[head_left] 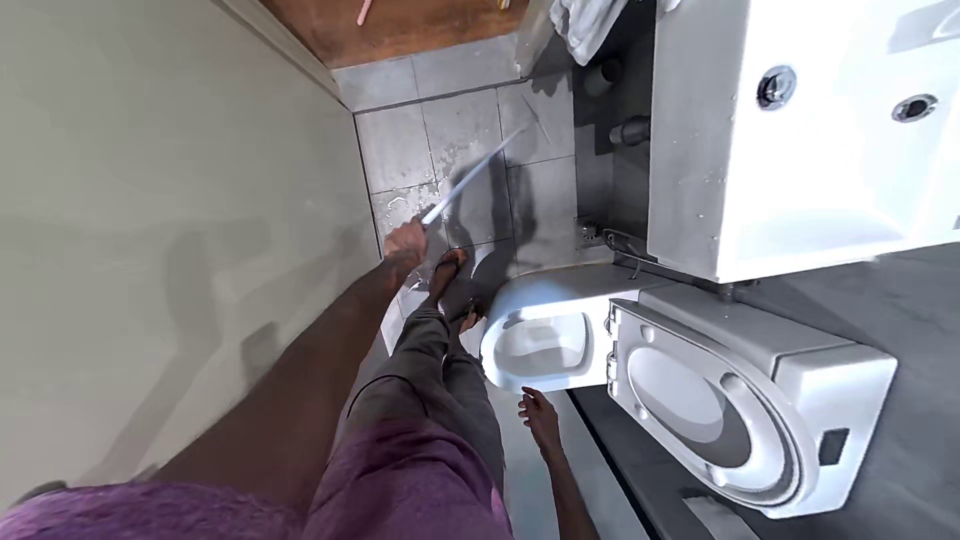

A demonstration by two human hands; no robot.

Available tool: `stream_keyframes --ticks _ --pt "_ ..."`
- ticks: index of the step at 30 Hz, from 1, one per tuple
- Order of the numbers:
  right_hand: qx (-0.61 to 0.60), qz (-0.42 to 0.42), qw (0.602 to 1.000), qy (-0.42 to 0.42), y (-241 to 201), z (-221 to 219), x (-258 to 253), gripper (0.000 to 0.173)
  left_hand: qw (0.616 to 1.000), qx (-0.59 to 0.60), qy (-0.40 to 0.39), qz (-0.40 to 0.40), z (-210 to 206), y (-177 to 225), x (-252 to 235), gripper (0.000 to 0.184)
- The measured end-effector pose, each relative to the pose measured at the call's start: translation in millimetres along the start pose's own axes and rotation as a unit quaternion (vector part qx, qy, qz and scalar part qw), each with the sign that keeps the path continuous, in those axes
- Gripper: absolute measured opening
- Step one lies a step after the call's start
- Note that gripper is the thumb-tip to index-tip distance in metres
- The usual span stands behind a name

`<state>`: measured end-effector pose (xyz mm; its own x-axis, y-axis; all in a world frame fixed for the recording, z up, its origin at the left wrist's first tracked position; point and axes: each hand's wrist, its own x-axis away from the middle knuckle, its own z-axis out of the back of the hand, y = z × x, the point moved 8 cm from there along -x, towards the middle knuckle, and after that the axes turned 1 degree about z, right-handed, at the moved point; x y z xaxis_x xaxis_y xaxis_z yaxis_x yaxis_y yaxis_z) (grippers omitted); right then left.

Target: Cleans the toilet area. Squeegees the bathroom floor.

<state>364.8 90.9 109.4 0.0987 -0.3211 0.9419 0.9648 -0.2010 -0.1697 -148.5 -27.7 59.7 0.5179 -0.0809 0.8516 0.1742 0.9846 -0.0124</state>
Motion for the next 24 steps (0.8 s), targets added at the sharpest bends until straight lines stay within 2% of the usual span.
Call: stream_keyframes --ticks 5,8,12,14,17,19,22,24 --pt "-0.01 0.025 1.0 0.0 -2.8 8.4 -10.2 0.033 0.995 0.069 -0.005 0.064 -92.3 -116.1 68.9 0.051" --pt "-0.007 0.073 0.997 -0.002 -21.6 13.5 -12.4 0.034 0.993 0.032 -0.08 0.081 -145.9 -165.5 123.7 0.042" --pt "0.018 0.136 0.99 -0.017 -30.3 17.8 -11.6 0.035 0.978 0.066 -0.106 0.165 -221.9 -238.5 215.3 0.045" --pt "0.027 0.145 0.989 -0.021 -19.4 19.8 -18.8 0.035 0.965 0.106 -0.104 0.218 -265.4 -268.0 258.4 0.058" --pt "0.063 0.126 0.989 -0.038 20.8 20.2 -28.0 0.034 0.949 0.121 -0.126 0.264 -324.2 -291.1 321.8 0.063" --pt "0.08 0.108 0.99 -0.043 45.5 23.2 -31.4 0.034 0.945 0.126 -0.127 0.275 -343.6 -293.6 347.6 0.063" --pt "0.075 0.088 0.993 -0.039 68.2 32.7 -27.8 0.034 0.952 0.154 -0.081 0.253 -339.6 -283.0 360.5 0.062" --pt "0.061 0.085 0.994 -0.028 71.9 39.8 -24.7 0.033 0.956 0.195 -0.034 0.215 -324.0 -265.2 345.1 0.059"
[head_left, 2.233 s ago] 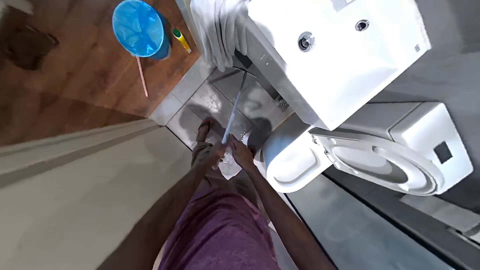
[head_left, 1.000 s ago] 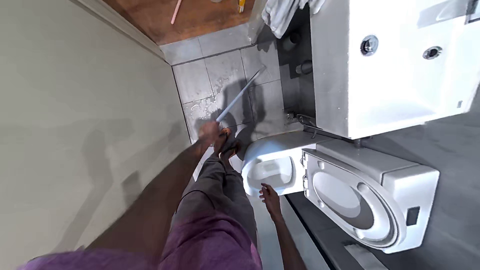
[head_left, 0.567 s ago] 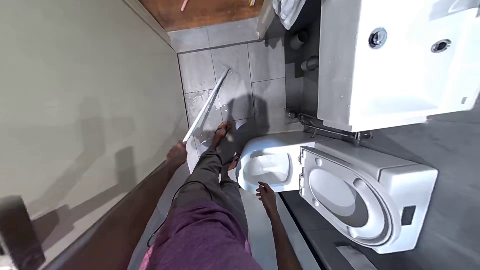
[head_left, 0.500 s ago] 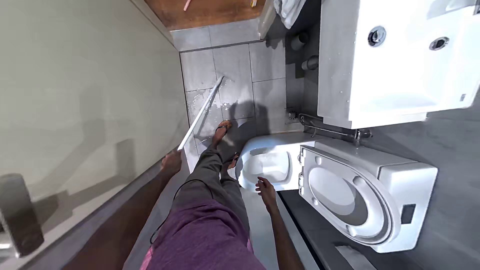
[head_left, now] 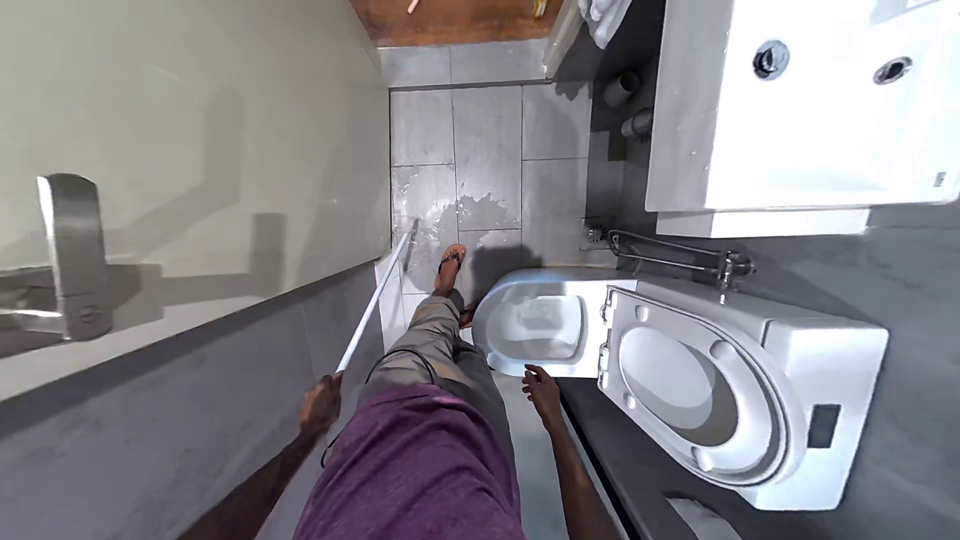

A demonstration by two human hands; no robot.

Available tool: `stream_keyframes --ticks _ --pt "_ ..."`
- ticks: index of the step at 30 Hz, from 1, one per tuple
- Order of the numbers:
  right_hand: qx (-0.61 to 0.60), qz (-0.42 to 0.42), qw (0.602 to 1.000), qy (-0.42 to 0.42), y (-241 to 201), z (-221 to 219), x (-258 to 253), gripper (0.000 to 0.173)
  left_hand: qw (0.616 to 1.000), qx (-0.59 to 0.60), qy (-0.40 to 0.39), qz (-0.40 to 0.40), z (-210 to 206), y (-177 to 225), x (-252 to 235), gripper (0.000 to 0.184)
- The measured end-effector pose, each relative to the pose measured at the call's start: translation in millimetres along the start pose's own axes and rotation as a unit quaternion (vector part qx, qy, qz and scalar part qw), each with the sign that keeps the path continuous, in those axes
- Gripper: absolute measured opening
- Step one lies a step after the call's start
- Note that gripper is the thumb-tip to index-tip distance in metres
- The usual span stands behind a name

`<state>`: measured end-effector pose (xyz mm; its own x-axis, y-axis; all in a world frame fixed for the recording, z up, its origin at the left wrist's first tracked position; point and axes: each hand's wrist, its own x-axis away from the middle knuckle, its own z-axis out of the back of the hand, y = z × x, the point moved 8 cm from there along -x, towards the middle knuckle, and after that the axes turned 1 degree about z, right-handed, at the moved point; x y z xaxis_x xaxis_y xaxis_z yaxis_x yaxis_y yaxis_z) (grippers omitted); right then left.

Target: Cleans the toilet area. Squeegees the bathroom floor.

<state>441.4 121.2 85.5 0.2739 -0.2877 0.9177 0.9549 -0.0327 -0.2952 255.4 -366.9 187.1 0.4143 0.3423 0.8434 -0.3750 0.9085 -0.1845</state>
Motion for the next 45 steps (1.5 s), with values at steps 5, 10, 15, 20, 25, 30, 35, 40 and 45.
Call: stream_keyframes --ticks 5,10,15,20,25,30,35,40,45 --pt "-0.035 -0.032 0.998 0.043 -1.0 8.7 -0.5 0.033 0.997 0.064 -0.009 -0.047 50.8 184.8 -64.5 0.057" --pt "-0.059 -0.021 0.997 0.049 -27.6 -13.6 -11.4 0.033 0.992 0.114 0.014 -0.045 83.3 326.3 -175.2 0.055" --pt "-0.069 0.012 0.998 0.0 -49.2 -48.9 -1.6 0.034 0.998 0.025 -0.013 -0.059 60.6 244.8 -157.5 0.042" --pt "-0.01 0.043 0.999 -0.032 -45.9 -54.7 0.2 0.034 0.992 -0.057 -0.089 -0.068 0.6 73.4 -87.2 0.047" --pt "0.072 0.072 0.995 -0.024 -35.5 -39.4 -11.9 0.035 0.986 -0.095 -0.136 0.004 -67.7 -49.2 -12.3 0.047" --pt "0.214 0.152 0.962 -0.074 -93.9 -55.3 -1.0 0.042 0.991 -0.053 -0.11 0.051 -85.4 -101.1 23.8 0.046" --pt "0.181 0.38 0.904 -0.075 -227.5 -105.8 61.8 0.034 0.999 -0.017 -0.022 0.032 -49.3 -83.1 32.5 0.069" --pt "0.1 0.53 0.842 -0.018 -297.4 -122.6 133.8 0.032 0.994 -0.04 -0.052 -0.087 -11.4 65.8 -8.3 0.054" --pt "0.156 0.511 0.845 -0.012 -271.7 -135.5 115.9 0.028 0.975 -0.041 -0.062 -0.21 -25.8 223.4 -81.3 0.046"
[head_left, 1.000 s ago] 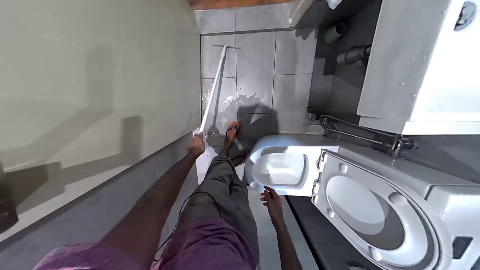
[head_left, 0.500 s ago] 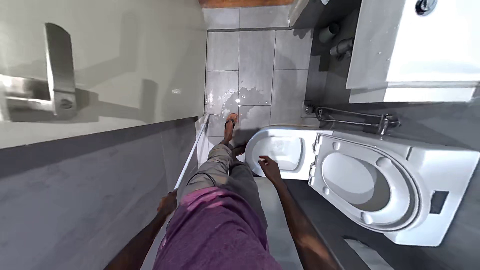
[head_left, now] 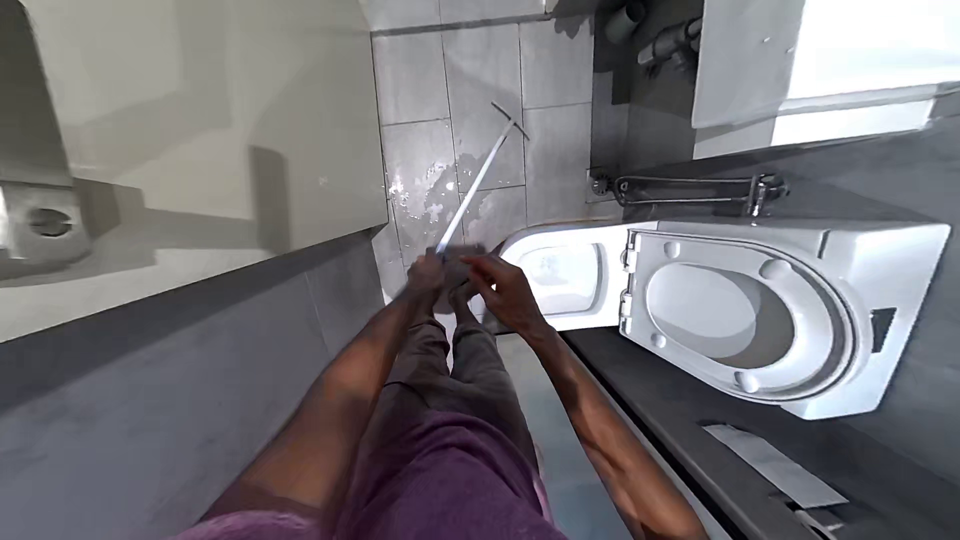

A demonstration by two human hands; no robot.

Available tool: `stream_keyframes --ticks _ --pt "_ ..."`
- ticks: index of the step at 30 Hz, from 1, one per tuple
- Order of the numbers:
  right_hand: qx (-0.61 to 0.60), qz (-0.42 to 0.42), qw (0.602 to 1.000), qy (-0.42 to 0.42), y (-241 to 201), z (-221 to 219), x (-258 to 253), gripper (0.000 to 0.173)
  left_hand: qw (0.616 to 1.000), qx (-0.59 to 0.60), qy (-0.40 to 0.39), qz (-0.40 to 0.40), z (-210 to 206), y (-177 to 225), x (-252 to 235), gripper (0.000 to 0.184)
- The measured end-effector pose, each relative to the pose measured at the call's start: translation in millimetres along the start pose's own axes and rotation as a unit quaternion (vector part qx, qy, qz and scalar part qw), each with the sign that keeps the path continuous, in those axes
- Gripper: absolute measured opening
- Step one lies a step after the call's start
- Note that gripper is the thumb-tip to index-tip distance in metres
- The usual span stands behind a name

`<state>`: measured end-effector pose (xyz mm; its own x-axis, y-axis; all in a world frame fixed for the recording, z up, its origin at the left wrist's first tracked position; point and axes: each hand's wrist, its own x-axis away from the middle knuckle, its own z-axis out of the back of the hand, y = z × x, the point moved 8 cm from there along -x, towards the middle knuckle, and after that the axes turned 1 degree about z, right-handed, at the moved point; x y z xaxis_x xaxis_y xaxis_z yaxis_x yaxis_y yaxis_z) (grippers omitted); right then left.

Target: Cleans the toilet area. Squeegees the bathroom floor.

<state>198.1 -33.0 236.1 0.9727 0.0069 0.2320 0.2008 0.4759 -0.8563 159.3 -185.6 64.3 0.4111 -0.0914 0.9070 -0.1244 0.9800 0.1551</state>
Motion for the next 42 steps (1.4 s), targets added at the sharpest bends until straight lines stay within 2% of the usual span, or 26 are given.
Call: stream_keyframes --ticks 2,4,7,9,11,14,18,21,23,25,27,30,32,34,35,37,40,42 --pt "0.024 -0.024 0.999 -0.009 21.4 -5.5 8.6 0.028 1.0 -0.025 0.007 -0.01 8.7 24.9 -19.3 0.043" --pt "0.022 -0.051 0.998 0.005 32.4 -10.5 23.5 0.027 0.998 -0.052 0.0 -0.025 10.1 5.5 -6.1 0.043" --pt "-0.033 -0.075 0.995 0.054 37.9 -19.3 33.7 0.027 0.997 -0.07 -0.007 -0.011 4.5 -92.7 30.8 0.037" --pt "-0.062 -0.077 0.994 0.055 33.4 -31.4 38.0 0.028 0.992 -0.114 -0.015 0.05 -9.1 -173.7 55.2 0.037" --pt "-0.049 -0.067 0.996 0.031 25.7 -43.0 35.9 0.028 0.983 -0.125 -0.033 0.132 -10.5 -231.7 86.0 0.048" --pt "-0.032 -0.029 0.999 0.003 15.8 -55.3 35.6 0.027 0.976 -0.092 -0.027 0.195 -21.1 -283.3 134.4 0.067" --pt "-0.027 -0.022 0.999 -0.024 17.0 -65.0 44.5 0.026 0.971 -0.085 -0.04 0.219 -54.1 -308.8 184.3 0.068" --pt "-0.037 -0.044 0.998 -0.024 33.5 -67.9 65.5 0.026 0.972 -0.06 -0.01 0.226 -72.2 -305.3 218.5 0.067" --pt "-0.043 -0.069 0.996 -0.025 53.8 -66.7 72.3 0.028 0.978 -0.055 0.028 0.2 -71.1 -285.3 230.9 0.065" --pt "-0.048 -0.109 0.993 -0.015 75.4 -66.1 87.1 0.029 0.984 -0.055 0.025 0.165 -63.4 -247.1 225.3 0.062" --pt "-0.057 -0.15 0.987 -0.003 95.9 -63.3 102.2 0.03 0.993 -0.05 -0.003 0.11 -51.2 -179.5 194.7 0.056" --pt "-0.057 -0.201 0.978 -0.001 120.3 -62.8 124.9 0.029 1.0 -0.02 -0.017 -0.002 -47.2 -74.9 111.6 0.045" --pt "-0.052 -0.222 0.974 -0.003 128.9 -60.7 132.8 0.03 0.999 -0.04 -0.019 -0.028 -48.4 -15.3 55.7 0.047" --pt "-0.038 -0.228 0.973 -0.012 130.8 -54.5 140.7 0.03 0.997 -0.078 -0.012 -0.021 -47.0 22.0 29.6 0.046" --pt "-0.031 -0.229 0.973 -0.018 130.0 -51.3 145.6 0.03 0.995 -0.095 -0.008 -0.014 -45.0 23.6 30.9 0.044" --pt "-0.031 -0.229 0.973 0.0 131.7 -42.7 149.5 0.031 0.992 -0.124 -0.005 -0.008 -36.5 -5.2 47.2 0.041" --pt "-0.053 -0.244 0.968 0.024 140.6 -37.0 150.7 0.031 0.989 -0.141 0.005 0.03 -50.5 -120.7 75.3 0.038" --pt "-0.063 -0.237 0.969 0.022 137.7 -38.7 146.2 0.03 0.983 -0.158 -0.02 0.088 -61.1 -194.3 110.2 0.045"
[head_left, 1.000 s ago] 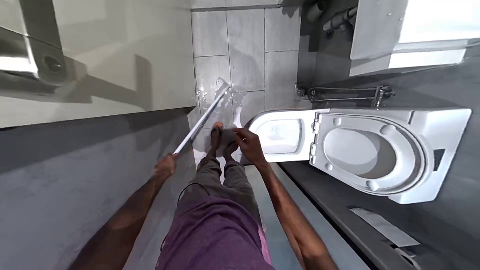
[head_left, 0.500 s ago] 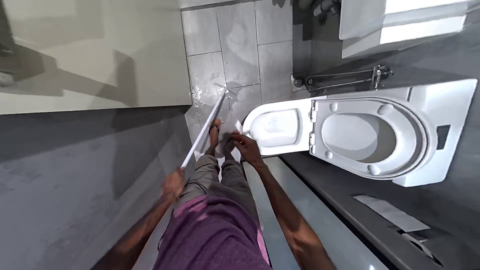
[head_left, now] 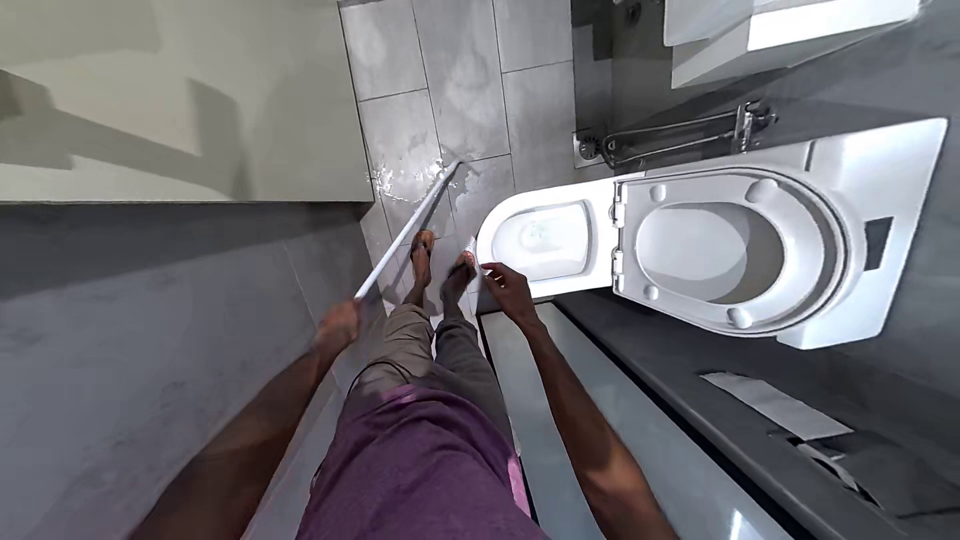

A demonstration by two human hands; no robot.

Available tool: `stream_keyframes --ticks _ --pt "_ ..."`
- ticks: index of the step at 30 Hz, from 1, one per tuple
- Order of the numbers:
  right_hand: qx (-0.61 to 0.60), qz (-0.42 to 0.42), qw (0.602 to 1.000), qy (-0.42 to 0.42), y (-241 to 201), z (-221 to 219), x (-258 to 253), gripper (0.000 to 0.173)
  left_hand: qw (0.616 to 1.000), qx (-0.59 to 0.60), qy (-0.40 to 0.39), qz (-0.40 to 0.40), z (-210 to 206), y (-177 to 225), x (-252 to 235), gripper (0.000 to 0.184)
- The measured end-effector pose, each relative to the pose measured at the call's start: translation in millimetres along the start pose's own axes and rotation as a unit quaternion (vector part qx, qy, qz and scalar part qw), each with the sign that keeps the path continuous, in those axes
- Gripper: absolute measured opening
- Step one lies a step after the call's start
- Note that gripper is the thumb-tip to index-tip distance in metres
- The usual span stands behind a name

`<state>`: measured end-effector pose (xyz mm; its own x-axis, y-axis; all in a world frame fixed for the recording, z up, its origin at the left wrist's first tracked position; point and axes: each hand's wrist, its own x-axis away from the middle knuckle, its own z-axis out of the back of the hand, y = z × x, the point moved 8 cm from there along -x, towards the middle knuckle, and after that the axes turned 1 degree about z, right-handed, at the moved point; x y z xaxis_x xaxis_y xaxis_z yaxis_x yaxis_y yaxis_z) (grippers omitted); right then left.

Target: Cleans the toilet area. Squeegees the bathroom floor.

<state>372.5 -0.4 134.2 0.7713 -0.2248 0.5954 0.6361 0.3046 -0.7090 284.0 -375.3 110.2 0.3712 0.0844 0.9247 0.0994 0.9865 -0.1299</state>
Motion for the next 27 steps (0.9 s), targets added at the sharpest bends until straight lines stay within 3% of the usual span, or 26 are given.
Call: stream_keyframes --ticks 4,8,12,16,19,23,27 --pt "-0.005 0.076 0.997 -0.012 -40.8 -6.8 -8.4 0.029 0.995 0.022 -0.02 0.095 -38.5 -85.2 53.4 0.062" --pt "0.051 0.138 0.988 -0.05 -108.4 -19.6 -13.1 0.029 0.99 0.039 -0.034 0.132 -68.9 -106.5 93.0 0.062" --pt "0.092 0.385 0.918 -0.023 -271.2 -31.4 -20.0 0.032 0.981 0.116 -0.048 0.148 -81.7 -94.4 123.0 0.047" --pt "0.126 0.524 0.838 0.087 -441.4 -31.2 19.6 0.071 0.958 0.221 -0.049 0.174 -98.6 -101.8 156.4 0.055" --pt "0.159 0.554 0.801 0.158 -527.1 -47.0 20.5 0.099 0.933 0.307 -0.038 0.185 -119.6 -101.7 171.9 0.057" --pt "0.277 0.579 0.754 0.138 -549.7 -81.8 -5.6 0.101 0.924 0.319 -0.019 0.208 -129.6 -82.4 176.1 0.054" --pt "0.289 0.621 0.716 0.135 -551.8 -67.2 -3.4 0.096 0.92 0.331 -0.008 0.212 -131.6 -83.7 177.6 0.056"
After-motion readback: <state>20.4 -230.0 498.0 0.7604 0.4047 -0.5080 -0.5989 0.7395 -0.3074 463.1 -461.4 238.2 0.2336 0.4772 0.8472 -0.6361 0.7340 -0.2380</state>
